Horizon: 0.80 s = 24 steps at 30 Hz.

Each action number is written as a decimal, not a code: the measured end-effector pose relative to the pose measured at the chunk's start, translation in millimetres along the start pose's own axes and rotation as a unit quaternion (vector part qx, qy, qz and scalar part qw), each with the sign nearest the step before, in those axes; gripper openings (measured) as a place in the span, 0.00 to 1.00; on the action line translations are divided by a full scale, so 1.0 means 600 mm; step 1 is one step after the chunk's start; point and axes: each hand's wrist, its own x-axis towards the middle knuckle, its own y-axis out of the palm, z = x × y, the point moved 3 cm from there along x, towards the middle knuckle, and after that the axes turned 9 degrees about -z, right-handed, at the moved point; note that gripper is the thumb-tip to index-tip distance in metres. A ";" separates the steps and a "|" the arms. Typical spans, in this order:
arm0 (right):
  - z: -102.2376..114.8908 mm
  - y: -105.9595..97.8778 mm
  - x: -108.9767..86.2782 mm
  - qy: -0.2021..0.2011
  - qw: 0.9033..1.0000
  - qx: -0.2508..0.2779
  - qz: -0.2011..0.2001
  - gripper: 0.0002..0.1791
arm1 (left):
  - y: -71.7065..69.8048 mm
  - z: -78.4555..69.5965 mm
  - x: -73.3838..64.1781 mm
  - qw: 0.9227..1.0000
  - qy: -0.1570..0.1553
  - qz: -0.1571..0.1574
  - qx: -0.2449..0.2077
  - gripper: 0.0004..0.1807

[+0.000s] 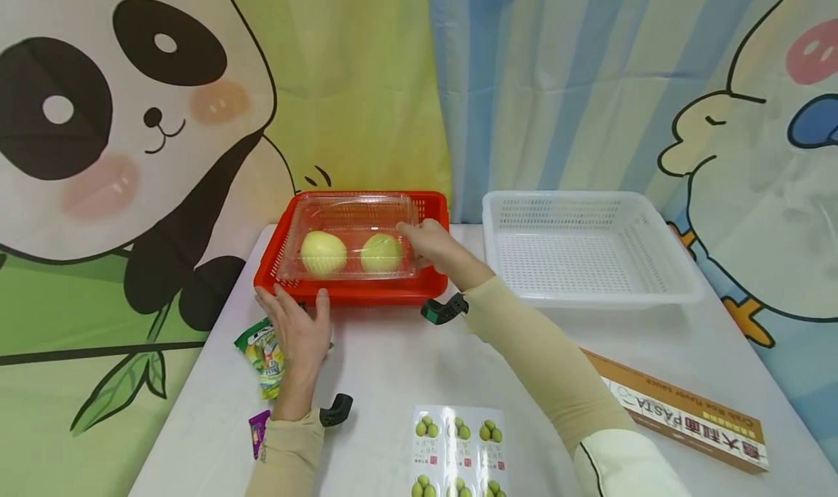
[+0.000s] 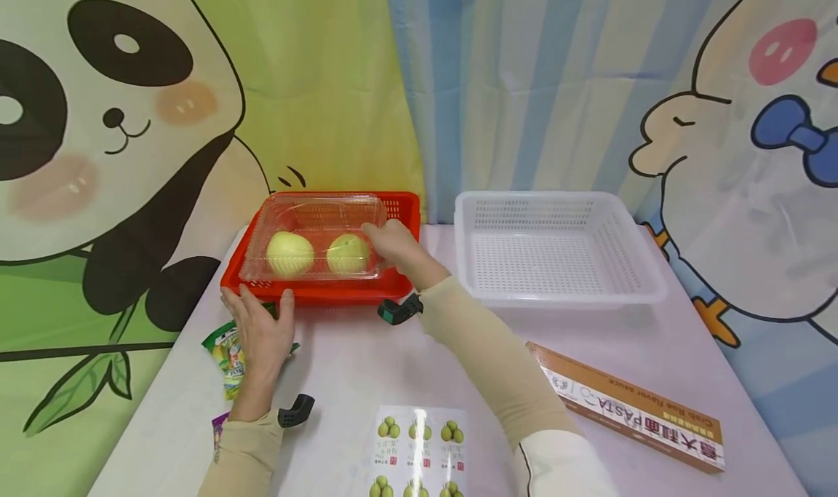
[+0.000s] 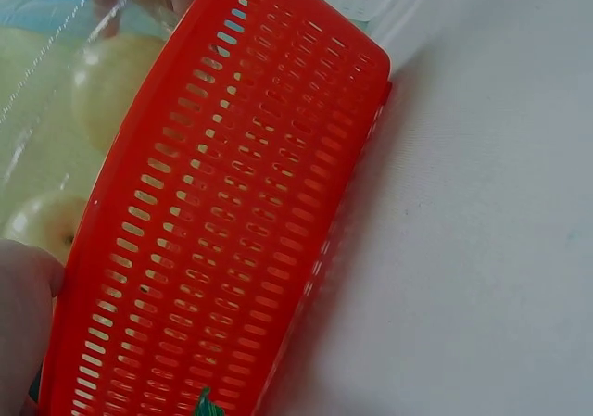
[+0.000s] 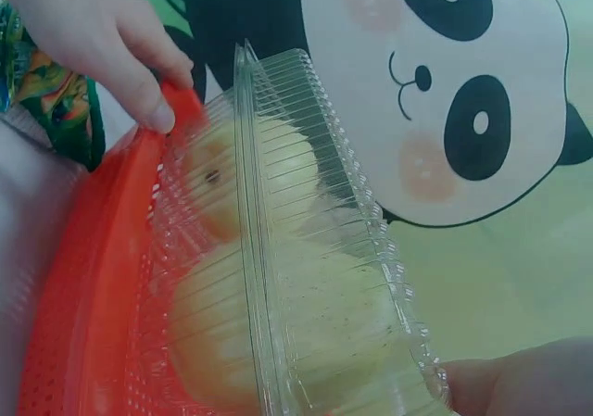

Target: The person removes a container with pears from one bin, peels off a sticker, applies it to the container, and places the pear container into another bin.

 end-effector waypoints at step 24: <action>-0.034 -0.138 -0.123 -0.047 0.999 0.001 0.006 0.34 | -0.002 -0.002 -0.001 0.999 0.041 -0.024 -0.003 0.50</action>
